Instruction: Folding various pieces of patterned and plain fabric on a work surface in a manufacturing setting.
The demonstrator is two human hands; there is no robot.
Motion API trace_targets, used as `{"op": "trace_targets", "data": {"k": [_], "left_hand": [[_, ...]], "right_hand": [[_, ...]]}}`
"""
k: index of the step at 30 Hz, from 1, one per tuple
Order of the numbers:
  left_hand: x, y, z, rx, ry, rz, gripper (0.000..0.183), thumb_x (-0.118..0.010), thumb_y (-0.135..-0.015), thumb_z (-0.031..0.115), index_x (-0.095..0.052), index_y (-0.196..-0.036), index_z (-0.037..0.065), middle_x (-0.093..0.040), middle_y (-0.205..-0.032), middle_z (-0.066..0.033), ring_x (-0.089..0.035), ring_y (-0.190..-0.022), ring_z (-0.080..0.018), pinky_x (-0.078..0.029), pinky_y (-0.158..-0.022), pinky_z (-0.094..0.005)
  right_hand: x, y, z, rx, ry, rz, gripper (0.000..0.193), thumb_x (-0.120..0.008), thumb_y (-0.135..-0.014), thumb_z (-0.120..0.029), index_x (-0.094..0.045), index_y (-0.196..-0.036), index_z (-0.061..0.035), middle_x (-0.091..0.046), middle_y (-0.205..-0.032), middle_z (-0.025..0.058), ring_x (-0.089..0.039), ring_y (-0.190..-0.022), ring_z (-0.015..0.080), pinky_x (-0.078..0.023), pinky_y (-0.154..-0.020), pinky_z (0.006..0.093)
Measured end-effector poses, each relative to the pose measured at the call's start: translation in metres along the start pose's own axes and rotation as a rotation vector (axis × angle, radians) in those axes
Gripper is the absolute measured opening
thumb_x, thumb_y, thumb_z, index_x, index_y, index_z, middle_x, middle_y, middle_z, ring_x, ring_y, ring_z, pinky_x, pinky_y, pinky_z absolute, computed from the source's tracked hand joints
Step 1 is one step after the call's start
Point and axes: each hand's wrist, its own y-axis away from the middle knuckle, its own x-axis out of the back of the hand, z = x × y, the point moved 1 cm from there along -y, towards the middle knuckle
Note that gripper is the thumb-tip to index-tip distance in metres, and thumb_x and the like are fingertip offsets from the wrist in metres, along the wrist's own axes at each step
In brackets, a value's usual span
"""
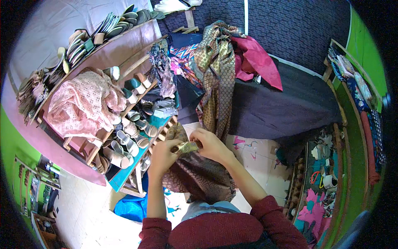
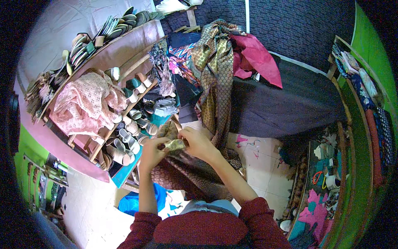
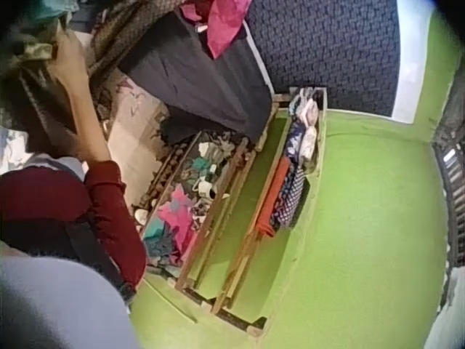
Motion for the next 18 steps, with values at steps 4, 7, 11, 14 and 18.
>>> {"op": "trace_targets", "data": {"k": [4,7,11,14,18], "left_hand": [[0.036,0.007,-0.017,-0.141,0.050,0.037,0.033,-0.059,-0.055,0.000,-0.064,-0.087,0.004,-0.063,-0.080,-0.0145,-0.061,-0.072,-0.0290,-0.047,-0.066,-0.0336],[0.068,0.019,-0.020,-0.120,0.110,0.201,0.027,-0.054,-0.052,-0.005,-0.062,-0.078,-0.002,-0.062,-0.072,-0.0133,-0.060,-0.060,-0.0203,-0.045,-0.054,-0.0273],[0.126,0.051,-0.049,-0.048,0.173,0.661,0.008,-0.062,-0.063,-0.002,-0.063,-0.071,-0.001,-0.060,-0.065,-0.0074,-0.055,-0.060,-0.0127,-0.042,-0.055,-0.0248],[0.151,0.059,-0.079,0.325,-0.165,0.731,0.027,-0.053,-0.062,-0.010,-0.064,-0.085,-0.001,-0.064,-0.076,-0.0138,-0.061,-0.071,-0.0196,-0.046,-0.067,-0.0295],[0.116,0.056,-0.098,0.392,-0.228,0.321,0.064,-0.077,-0.051,0.006,-0.054,-0.110,0.000,-0.058,-0.103,-0.0162,-0.056,-0.094,-0.0268,-0.043,-0.081,-0.0331]], "right_hand": [[-0.039,0.014,0.016,-0.055,0.135,0.058,0.037,-0.058,-0.057,0.006,-0.056,-0.092,-0.0039,-0.058,-0.087,0.0126,-0.057,-0.081,0.0303,-0.045,-0.071,0.0359],[-0.065,0.033,0.044,-0.177,0.062,0.150,0.040,-0.056,-0.057,0.008,-0.059,-0.095,-0.0064,-0.060,-0.088,0.0114,-0.057,-0.084,0.0320,-0.046,-0.073,0.0375],[-0.097,0.054,0.079,-0.366,0.128,0.142,0.040,-0.053,-0.058,0.009,-0.061,-0.095,-0.0053,-0.062,-0.089,0.0137,-0.057,-0.086,0.0332,-0.046,-0.074,0.0368],[-0.100,0.076,0.113,-0.564,0.039,0.244,0.040,-0.052,-0.060,0.009,-0.061,-0.095,-0.0058,-0.061,-0.090,0.0169,-0.058,-0.087,0.0327,-0.046,-0.074,0.0349],[-0.086,0.048,0.076,-0.595,0.016,0.289,0.038,-0.053,-0.061,0.007,-0.061,-0.096,-0.0067,-0.061,-0.085,0.0186,-0.060,-0.081,0.0333,-0.047,-0.069,0.0351]]}}
